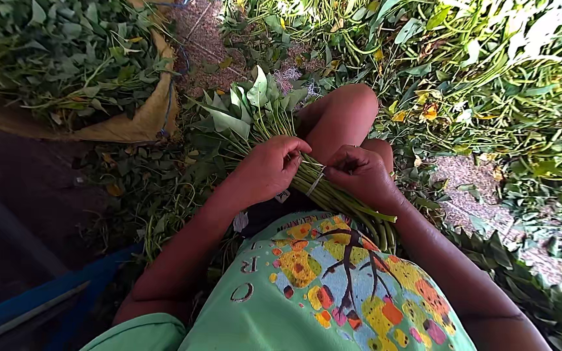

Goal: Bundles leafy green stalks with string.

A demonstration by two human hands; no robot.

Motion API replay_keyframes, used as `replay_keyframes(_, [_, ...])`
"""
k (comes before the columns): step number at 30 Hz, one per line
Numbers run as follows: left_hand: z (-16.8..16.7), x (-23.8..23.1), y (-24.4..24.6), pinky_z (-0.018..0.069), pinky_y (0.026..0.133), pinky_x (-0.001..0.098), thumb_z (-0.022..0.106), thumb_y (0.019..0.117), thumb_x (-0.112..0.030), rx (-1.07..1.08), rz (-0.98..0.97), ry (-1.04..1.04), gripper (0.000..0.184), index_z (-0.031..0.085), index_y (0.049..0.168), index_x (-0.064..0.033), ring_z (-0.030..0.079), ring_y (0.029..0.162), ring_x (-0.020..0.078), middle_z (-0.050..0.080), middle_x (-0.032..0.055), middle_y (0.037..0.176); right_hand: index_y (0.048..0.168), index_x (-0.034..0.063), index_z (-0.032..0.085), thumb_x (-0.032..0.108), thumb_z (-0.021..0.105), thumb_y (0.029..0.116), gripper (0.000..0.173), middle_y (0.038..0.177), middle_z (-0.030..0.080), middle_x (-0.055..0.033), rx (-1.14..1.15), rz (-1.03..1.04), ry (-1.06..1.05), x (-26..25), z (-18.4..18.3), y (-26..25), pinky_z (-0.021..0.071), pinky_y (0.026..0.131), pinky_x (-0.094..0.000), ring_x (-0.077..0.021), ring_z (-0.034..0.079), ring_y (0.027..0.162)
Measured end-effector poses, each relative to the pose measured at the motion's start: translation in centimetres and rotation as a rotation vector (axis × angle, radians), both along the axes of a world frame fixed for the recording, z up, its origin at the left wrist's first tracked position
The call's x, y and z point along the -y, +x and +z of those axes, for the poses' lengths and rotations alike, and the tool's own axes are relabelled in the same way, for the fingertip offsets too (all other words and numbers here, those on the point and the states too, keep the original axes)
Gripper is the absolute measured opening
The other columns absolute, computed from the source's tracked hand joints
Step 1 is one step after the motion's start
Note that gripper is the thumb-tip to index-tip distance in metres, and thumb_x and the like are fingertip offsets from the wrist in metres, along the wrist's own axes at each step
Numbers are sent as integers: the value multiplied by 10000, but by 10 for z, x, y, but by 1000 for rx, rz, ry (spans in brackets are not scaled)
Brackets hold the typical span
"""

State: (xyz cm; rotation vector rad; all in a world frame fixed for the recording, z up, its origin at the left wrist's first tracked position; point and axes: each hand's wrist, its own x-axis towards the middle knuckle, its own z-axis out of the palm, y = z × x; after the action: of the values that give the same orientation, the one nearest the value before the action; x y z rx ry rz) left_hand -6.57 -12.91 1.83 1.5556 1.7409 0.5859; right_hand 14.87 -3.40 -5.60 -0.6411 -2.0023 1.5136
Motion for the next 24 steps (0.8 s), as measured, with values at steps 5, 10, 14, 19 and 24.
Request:
replay_keyframes(5, [9, 3, 5, 521, 678, 316, 566, 1032, -53, -107, -124, -68, 175, 727, 1085, -100, 583, 778, 149, 592, 61, 958, 937, 55, 729, -10, 713, 909, 73, 803, 690, 55, -52, 133, -234, -12, -4, 4, 520, 590, -132, 23, 597, 642])
replay_keyframes(10, [8, 2, 5, 508, 688, 264, 545, 1047, -77, -24, -168, -107, 178, 715, 1089, -105, 570, 789, 102, 584, 28, 958, 931, 104, 719, -37, 639, 944, 162, 829, 705, 67, -11, 89, -474, -14, 4, 2, 543, 669, -156, 10, 632, 713])
replay_keyframes(14, [5, 9, 5, 510, 672, 278, 542, 1048, -93, -23, -214, -156, 176, 714, 1081, -111, 566, 766, 104, 573, 25, 942, 949, 114, 689, -10, 601, 967, 153, 826, 678, 88, 48, 17, -500, -14, 1, 1, 504, 648, -132, 31, 593, 692])
replay_keyframes(19, [-12, 27, 6, 525, 761, 384, 496, 1070, -125, 1, -309, -288, 219, 709, 1093, -79, 608, 856, 197, 603, 84, 961, 991, 76, 624, 31, 615, 1004, 47, 782, 609, 46, 209, -146, -402, -5, 3, -3, 435, 561, -133, 19, 509, 602])
replay_keyframes(24, [-1, 24, 5, 559, 643, 402, 559, 992, -36, -195, -249, 80, 191, 733, 1052, -86, 637, 778, 224, 614, 88, 910, 1080, 156, 615, 127, 506, 1068, 114, 834, 674, 34, 68, 110, -552, -13, 5, 2, 462, 554, -124, 7, 555, 611])
